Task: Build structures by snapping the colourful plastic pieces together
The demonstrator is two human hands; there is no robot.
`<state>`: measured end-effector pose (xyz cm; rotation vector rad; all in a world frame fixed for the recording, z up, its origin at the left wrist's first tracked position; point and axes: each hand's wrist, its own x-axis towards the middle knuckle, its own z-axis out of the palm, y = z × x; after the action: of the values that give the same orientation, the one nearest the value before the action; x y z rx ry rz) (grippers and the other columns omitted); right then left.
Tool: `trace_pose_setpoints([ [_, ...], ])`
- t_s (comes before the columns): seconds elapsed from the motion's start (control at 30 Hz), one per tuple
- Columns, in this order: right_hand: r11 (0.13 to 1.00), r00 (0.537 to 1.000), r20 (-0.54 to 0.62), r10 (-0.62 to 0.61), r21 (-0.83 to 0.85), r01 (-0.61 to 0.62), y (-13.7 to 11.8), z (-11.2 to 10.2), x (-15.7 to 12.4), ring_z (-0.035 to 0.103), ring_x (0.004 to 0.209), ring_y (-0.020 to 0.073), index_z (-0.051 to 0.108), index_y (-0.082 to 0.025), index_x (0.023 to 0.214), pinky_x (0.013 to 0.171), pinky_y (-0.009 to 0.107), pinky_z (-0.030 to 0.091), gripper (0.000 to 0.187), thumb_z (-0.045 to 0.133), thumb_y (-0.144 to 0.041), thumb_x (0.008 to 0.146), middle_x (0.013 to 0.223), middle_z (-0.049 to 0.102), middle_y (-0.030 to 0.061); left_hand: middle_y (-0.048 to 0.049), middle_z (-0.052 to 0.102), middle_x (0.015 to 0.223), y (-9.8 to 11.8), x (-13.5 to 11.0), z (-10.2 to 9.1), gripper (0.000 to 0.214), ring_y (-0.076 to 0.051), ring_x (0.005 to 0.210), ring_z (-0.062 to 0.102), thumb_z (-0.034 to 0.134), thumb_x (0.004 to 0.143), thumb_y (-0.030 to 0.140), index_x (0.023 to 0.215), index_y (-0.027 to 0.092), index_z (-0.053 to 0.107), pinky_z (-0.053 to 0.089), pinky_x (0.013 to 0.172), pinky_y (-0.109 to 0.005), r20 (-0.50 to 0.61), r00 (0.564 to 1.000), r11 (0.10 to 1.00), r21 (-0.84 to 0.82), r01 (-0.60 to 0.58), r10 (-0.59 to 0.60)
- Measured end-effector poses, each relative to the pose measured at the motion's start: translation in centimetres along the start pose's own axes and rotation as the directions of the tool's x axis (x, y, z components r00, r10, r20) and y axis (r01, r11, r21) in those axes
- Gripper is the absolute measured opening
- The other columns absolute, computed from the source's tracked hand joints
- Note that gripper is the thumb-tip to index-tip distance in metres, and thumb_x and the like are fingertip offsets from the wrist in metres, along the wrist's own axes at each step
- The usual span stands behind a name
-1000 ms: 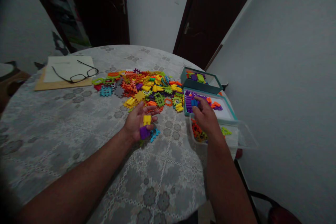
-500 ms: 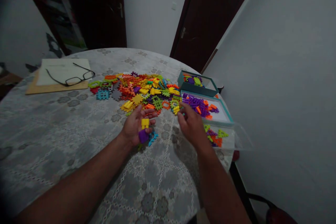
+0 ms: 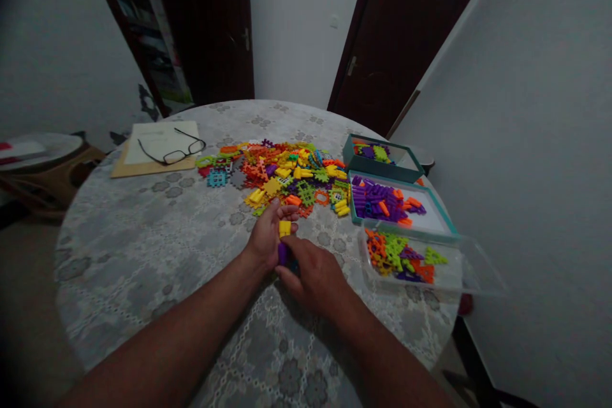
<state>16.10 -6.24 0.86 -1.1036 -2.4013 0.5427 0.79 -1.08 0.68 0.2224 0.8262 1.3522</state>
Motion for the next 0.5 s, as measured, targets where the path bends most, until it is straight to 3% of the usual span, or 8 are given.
trace_pose_setpoints([
  [0.13, 1.0, 1.0, 0.005, 0.01, -0.003, -0.01, -0.1, 0.3, 0.0, 0.073, 0.103, 0.0284, 0.056, -0.019, 0.141, 0.089, 0.041, 0.057, 0.044, 0.059, -0.024, 0.098, 0.125, 0.075, 0.0154, -0.0033, 0.059, 0.077, 0.0, -0.1, -0.1, 0.041, -0.011, 0.056, 0.054, 0.066, 0.091, 0.051, 0.093, 0.011, 0.071, 0.04, 0.048, -0.021, 0.028, 0.999, 0.999, 0.005, -0.043, 0.042],
  [0.23, 0.999, 0.999, -0.001, 0.053, 0.007, -0.053, -0.3, 0.2, 0.3, 0.072, 0.092, 0.0256, 0.058, -0.018, 0.133, 0.082, 0.037, 0.054, 0.04, 0.051, -0.016, 0.094, 0.116, 0.076, 0.0131, -0.002, 0.057, 0.077, 0.2, 0.0, -0.3, 0.03, -0.012, 0.058, 0.054, 0.068, 0.076, 0.034, 0.095, 0.012, 0.071, 0.039, 0.048, -0.022, 0.058, 0.998, 0.999, -0.019, -0.025, 0.027],
  [0.3, 0.995, 0.996, 0.008, 0.084, 0.044, -0.084, -0.4, -0.4, 0.4, 0.071, 0.087, 0.0234, 0.06, -0.021, 0.129, 0.079, 0.034, 0.052, 0.035, 0.051, -0.016, 0.096, 0.111, 0.077, 0.0099, -0.0017, 0.057, 0.081, 0.2, 0.1, -0.5, 0.037, -0.013, 0.063, 0.055, 0.065, 0.061, 0.021, 0.097, 0.013, 0.071, 0.043, 0.052, -0.023, 0.073, 0.996, 0.999, -0.011, -0.041, 0.042],
  [0.4, 0.987, 0.995, -0.005, 0.102, 0.124, -0.101, -0.4, -2.2, 0.4, 0.07, 0.087, 0.0205, 0.059, -0.026, 0.135, 0.08, 0.031, 0.05, 0.036, 0.053, -0.02, 0.1, 0.108, 0.077, 0.0047, -0.0011, 0.058, 0.085, 0.0, 0.3, -0.6, 0.053, -0.011, 0.068, 0.055, 0.058, 0.047, 0.011, 0.098, 0.014, 0.072, 0.046, 0.059, -0.021, 0.07, 0.992, 0.991, 0.071, -0.111, 0.106],
  [0.5, 0.978, 0.979, -0.072, 0.189, 0.102, -0.181, 0.7, -5.1, 0.1, 0.069, 0.083, 0.0196, 0.057, -0.026, 0.143, 0.078, 0.029, 0.047, 0.039, 0.052, -0.026, 0.105, 0.1, 0.076, 0.0026, -0.0008, 0.058, 0.087, -0.5, 0.6, -0.8, 0.052, -0.01, 0.068, 0.054, 0.059, 0.049, 0.009, 0.098, 0.017, 0.073, 0.047, 0.061, -0.021, 0.071, 0.985, 0.965, 0.201, -0.169, 0.158],
])
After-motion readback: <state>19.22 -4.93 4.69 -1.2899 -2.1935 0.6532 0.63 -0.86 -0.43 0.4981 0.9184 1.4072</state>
